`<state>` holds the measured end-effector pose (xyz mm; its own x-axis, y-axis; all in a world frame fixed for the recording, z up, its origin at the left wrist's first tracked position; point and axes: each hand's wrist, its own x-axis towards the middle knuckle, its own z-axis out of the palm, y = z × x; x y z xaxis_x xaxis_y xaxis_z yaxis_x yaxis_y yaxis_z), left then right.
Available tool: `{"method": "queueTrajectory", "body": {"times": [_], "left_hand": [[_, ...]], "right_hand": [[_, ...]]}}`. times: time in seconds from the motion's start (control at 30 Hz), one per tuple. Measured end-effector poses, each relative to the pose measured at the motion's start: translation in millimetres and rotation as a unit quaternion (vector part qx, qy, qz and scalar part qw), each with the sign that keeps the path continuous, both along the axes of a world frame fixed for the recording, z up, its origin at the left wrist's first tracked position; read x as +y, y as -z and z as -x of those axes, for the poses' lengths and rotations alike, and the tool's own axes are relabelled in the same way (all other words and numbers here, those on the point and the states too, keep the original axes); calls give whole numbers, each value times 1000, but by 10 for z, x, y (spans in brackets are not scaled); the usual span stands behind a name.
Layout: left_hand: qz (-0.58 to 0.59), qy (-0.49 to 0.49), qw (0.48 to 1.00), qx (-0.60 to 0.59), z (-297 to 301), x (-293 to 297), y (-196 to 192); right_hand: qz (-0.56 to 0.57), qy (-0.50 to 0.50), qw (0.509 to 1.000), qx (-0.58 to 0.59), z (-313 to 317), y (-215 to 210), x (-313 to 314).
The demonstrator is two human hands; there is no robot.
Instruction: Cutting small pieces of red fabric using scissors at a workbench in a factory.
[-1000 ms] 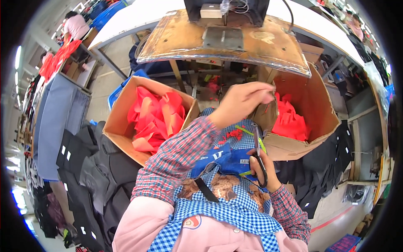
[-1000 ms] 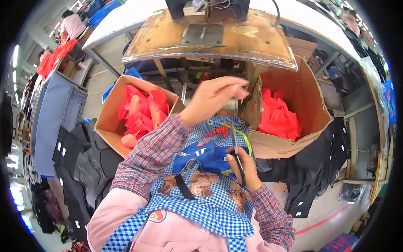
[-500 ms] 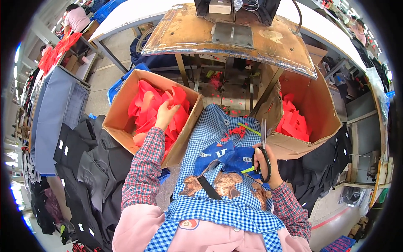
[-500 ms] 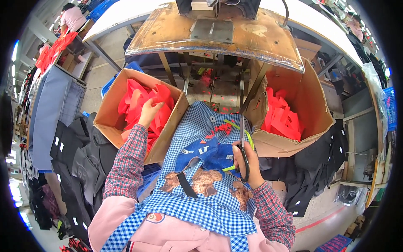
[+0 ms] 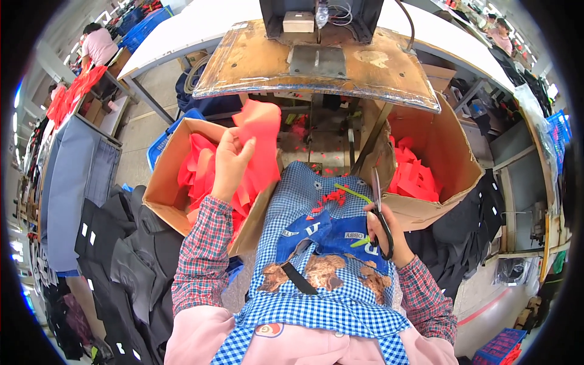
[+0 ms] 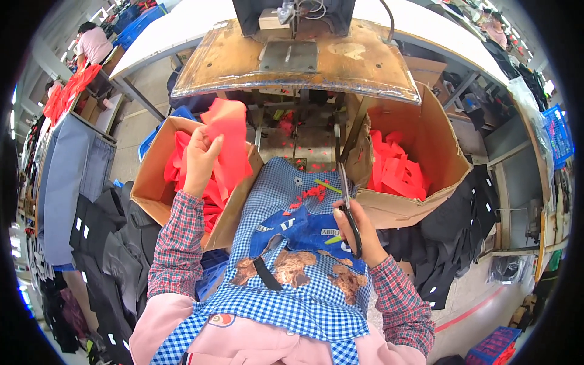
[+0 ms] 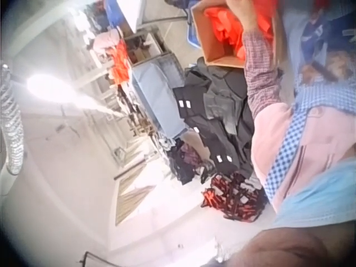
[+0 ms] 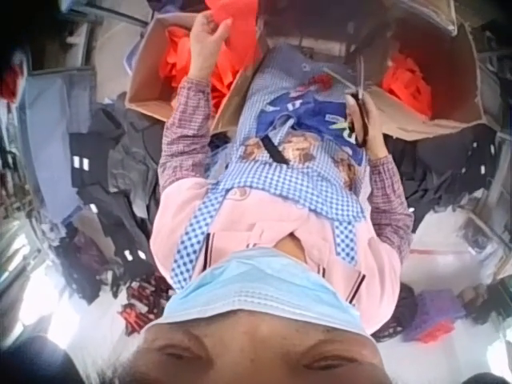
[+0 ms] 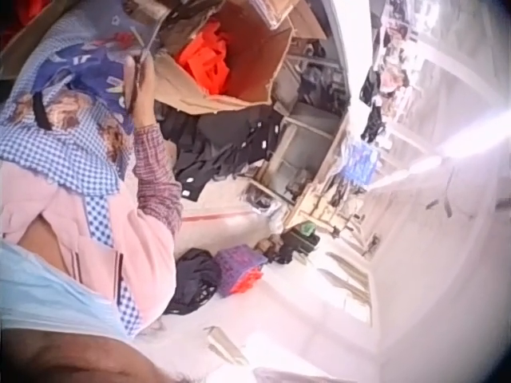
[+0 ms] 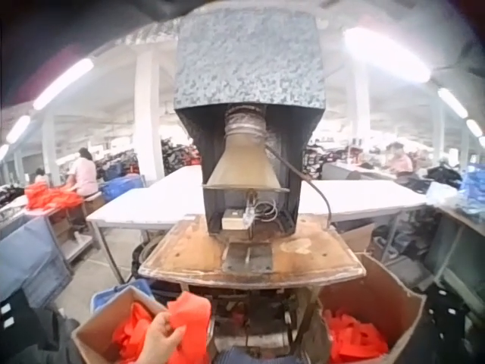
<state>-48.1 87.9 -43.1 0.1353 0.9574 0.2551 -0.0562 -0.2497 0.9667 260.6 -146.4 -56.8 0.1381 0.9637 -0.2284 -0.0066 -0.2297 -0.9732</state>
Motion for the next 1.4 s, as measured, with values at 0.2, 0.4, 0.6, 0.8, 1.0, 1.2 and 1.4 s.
{"method": "queueTrajectory", "body": {"times": [0.2, 0.4, 0.6, 0.8, 1.0, 1.2, 1.4], "left_hand": [[136, 333, 932, 43, -198, -404, -331], [162, 407, 892, 108, -417, -646, -416], [129, 444, 870, 172, -500, -691, -471], [70, 440, 864, 234, -520, -743, -467], [40, 428, 870, 241, -545, -780, -474], [29, 406, 873, 268, -542, -769, -469], [103, 427, 849, 294, -502, -778, -404]], "right_hand": [[-95, -88, 962, -242, -206, -526, 230], [-154, -228, 864, -422, -435, -869, 412], [-178, -321, 791, -490, -508, -1128, 517], [-195, -371, 763, -493, -532, -1129, 572], [-172, -399, 773, -463, -512, -1144, 587], [-151, -427, 758, -469, -551, -1060, 594], [-162, -433, 762, -453, -563, -1033, 560]]}}
